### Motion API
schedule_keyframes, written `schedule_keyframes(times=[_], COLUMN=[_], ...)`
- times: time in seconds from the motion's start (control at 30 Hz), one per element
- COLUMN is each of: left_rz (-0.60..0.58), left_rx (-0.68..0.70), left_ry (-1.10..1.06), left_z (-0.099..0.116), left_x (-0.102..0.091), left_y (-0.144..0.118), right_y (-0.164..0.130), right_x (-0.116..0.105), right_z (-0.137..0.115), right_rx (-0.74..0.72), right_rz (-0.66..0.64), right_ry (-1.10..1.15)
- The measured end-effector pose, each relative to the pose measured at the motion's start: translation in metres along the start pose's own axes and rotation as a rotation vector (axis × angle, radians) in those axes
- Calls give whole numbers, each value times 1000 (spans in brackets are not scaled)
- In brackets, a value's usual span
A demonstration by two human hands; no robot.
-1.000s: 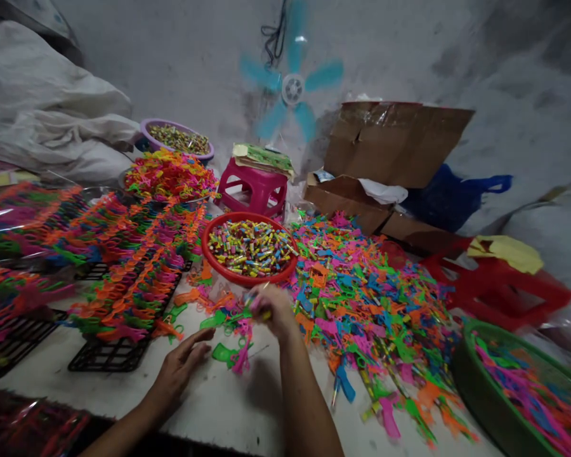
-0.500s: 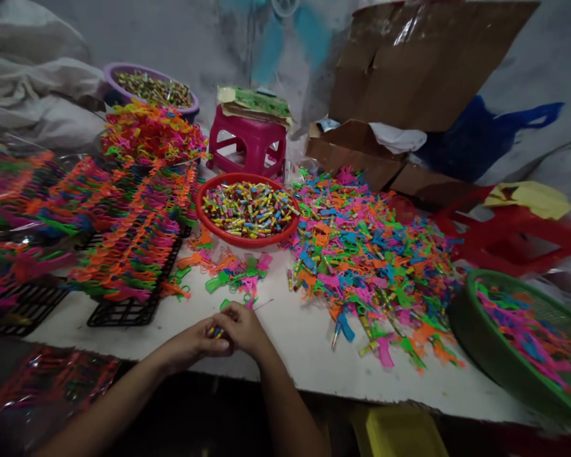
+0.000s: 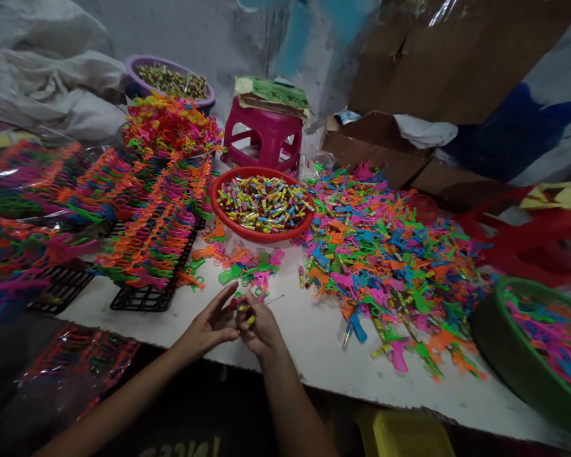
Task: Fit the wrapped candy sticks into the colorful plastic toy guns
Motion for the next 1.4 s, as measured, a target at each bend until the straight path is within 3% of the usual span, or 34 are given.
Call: schedule_keyframes(times=[0.13, 0.23, 0.33, 0.4, 0.43, 0.47, 0.53, 0.63, 0.7, 0.8, 0.9, 1.0, 1.1, 1.17, 1.23, 1.33, 1.4], left_rz=[-70, -79, 142, 300, 319, 294, 110, -177, -232, -102, 6, -89, -114, -61, 3, 94, 114], left_rx=[226, 276, 208, 52, -66, -188, -411, -550, -572, -598, -619, -610, -605, -619, -641, -652, -640], left_ry=[310, 333, 202, 125, 90, 58, -14, -114, -161, -266, -402, -413, -334, -324, -371, -460, -493], left_z=[25, 30, 25, 15, 8, 0, -13, -18, -18, -19, -18, -14, -13, -15, -17, -20, -20], left_x=[5, 6, -9, -22, -25, -24, -13, 8, 14, 9, 5, 14, 18, 15, 11, 7, 7], left_y=[0, 1, 3, 5, 6, 6, 3, -7, -11, -10, -7, -6, -8, -8, -9, -10, -9], right_y=[-2, -3, 1, 0, -2, -5, -12, -22, -24, -20, -16, -15, -14, -14, -15, -19, -14], right_x=[13, 18, 13, 4, 0, 0, 4, 13, 12, 1, -2, 5, 6, -2, -19, -52, -70], right_z=[21, 29, 18, 1, -7, -15, -23, -32, -41, -51, -48, -35, -33, -45, -69, -111, -129], right_rx=[199, 256, 82, -141, -250, -335, -439, -562, -593, -479, -298, -186, -275, -423, -634, -869, -827], right_rz=[-140, -181, -119, -4, 43, 62, 26, -11, 41, 101, 30, -49, -15, 64, 253, 760, 1022], right_ry=[35, -7, -102, -253, -361, -484, -735, -972, -952, -645, -342, -293, -349, -414, -570, -1045, -1333])
Point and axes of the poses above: each hand's wrist, its own y-axis towards the middle knuckle, its own x-axis out of the palm, z = x × y, the point moved 6 cm from there along y, towards the middle knuckle, and after that the axes turned 6 degrees about z, right-handed, at the moved point
